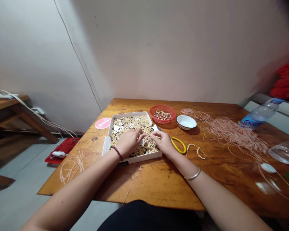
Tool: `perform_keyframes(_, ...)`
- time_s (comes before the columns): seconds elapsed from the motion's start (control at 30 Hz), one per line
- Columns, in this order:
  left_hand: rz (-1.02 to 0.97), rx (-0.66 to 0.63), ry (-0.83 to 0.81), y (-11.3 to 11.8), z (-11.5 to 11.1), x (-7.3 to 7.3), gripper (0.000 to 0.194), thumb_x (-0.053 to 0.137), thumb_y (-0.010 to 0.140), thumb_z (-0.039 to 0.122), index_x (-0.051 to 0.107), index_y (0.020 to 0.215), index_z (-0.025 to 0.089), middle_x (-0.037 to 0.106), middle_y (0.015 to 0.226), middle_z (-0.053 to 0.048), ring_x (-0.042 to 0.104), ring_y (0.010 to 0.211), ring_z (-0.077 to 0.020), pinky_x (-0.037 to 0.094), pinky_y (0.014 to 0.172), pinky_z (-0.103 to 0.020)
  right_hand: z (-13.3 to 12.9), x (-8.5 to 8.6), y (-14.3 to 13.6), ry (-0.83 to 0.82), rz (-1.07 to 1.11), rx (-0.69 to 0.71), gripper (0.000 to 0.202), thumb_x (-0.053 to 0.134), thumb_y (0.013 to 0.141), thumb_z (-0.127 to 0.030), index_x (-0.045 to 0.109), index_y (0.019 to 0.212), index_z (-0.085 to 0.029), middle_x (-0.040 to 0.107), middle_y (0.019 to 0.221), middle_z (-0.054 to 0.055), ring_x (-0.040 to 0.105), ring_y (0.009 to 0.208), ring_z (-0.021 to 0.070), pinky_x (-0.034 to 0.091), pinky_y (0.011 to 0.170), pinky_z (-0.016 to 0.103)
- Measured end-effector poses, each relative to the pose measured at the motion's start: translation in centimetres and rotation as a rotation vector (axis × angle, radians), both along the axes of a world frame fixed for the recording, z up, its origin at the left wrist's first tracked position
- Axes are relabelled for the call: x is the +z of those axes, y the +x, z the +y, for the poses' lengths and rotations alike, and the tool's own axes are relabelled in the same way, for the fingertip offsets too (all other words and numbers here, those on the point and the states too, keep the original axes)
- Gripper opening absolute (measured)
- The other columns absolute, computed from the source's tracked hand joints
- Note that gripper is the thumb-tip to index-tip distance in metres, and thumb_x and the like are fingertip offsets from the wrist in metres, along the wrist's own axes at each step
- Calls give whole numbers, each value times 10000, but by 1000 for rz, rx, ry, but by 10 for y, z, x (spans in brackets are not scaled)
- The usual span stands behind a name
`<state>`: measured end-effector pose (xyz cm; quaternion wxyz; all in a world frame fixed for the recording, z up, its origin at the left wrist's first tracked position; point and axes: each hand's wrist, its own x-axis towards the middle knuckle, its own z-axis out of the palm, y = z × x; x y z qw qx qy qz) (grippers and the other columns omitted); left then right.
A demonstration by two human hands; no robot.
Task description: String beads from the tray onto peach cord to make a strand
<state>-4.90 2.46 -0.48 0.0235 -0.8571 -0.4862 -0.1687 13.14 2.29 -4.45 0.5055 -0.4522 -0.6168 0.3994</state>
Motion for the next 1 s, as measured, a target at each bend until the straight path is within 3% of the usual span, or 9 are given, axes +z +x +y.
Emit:
perform_keyframes(0.17,77,67,-106,-4,4,-9,211,556,836,402,631,855,206,676,796,-48,604,798,-224,407,616,-280,2,1,0,-19,66,-22,242,596,739,-386,642,708,-150,651,695,38,593,697,172,451,701,281)
perform_keyframes(0.3,115,52,-150,-7,7,-15,130,563,821,307,651,783,220,678,772,-41,611,757,-214,392,585,-272,2,1,0,-18,61,-10,232,582,746,-371,645,699,-152,629,663,26,582,686,166,446,710,281)
perform_keyframes(0.63,-116,-138,110,2,1,-3,186,468,919,346,574,944,195,663,865,-36,590,771,-170,424,659,-275,1,-1,0,11,27,1,230,559,768,-359,647,693,-159,630,683,27,570,683,164,435,674,267)
perform_keyframes(0.87,-61,-223,162,5,-2,2,181,452,924,283,589,851,191,629,800,-36,553,748,-160,412,659,-271,0,0,0,41,-41,33,250,544,771,-349,596,604,-170,581,605,7,519,619,149,403,642,264)
perform_keyframes(1.0,-50,-222,185,6,-6,8,185,424,927,261,574,843,192,611,774,-30,530,730,-158,396,645,-267,-2,3,0,14,50,15,259,516,791,-370,617,664,-169,578,627,9,495,597,133,383,597,248)
